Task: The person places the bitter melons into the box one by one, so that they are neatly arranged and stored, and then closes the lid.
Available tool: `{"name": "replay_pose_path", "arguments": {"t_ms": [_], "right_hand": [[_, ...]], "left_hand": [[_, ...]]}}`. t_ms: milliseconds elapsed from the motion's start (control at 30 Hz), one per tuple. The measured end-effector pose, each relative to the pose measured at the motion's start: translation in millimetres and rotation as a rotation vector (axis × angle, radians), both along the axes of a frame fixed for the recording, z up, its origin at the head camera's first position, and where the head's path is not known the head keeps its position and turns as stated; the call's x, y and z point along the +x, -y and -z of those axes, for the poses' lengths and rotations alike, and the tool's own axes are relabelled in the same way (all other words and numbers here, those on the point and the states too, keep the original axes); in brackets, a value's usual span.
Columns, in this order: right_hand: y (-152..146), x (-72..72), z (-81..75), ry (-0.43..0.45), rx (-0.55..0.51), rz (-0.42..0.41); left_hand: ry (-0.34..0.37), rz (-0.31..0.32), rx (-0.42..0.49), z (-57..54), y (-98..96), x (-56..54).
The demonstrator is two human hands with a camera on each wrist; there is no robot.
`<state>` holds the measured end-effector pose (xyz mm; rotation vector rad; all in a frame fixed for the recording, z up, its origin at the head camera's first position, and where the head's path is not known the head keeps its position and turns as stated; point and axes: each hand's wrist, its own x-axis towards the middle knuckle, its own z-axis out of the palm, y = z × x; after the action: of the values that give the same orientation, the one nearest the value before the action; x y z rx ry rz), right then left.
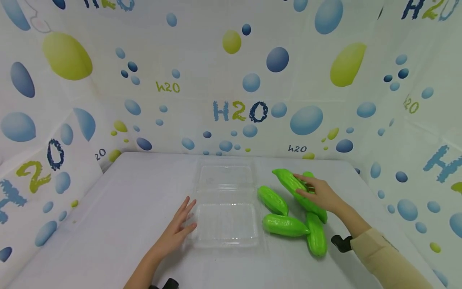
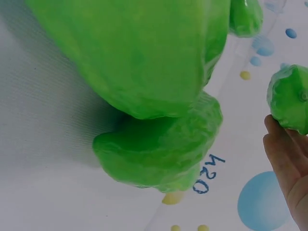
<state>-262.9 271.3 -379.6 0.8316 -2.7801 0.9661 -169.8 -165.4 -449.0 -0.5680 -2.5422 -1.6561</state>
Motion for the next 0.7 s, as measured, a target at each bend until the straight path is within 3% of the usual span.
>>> {"name": "replay_pose_path", "arguments": {"t_ms": [700], "right_hand": [[19, 12.5, -12.0, 0.000, -0.092, 0.024]], "left_hand": [[0.002, 0.010, 0.021, 1.3, -0.5, 0.2]]}}
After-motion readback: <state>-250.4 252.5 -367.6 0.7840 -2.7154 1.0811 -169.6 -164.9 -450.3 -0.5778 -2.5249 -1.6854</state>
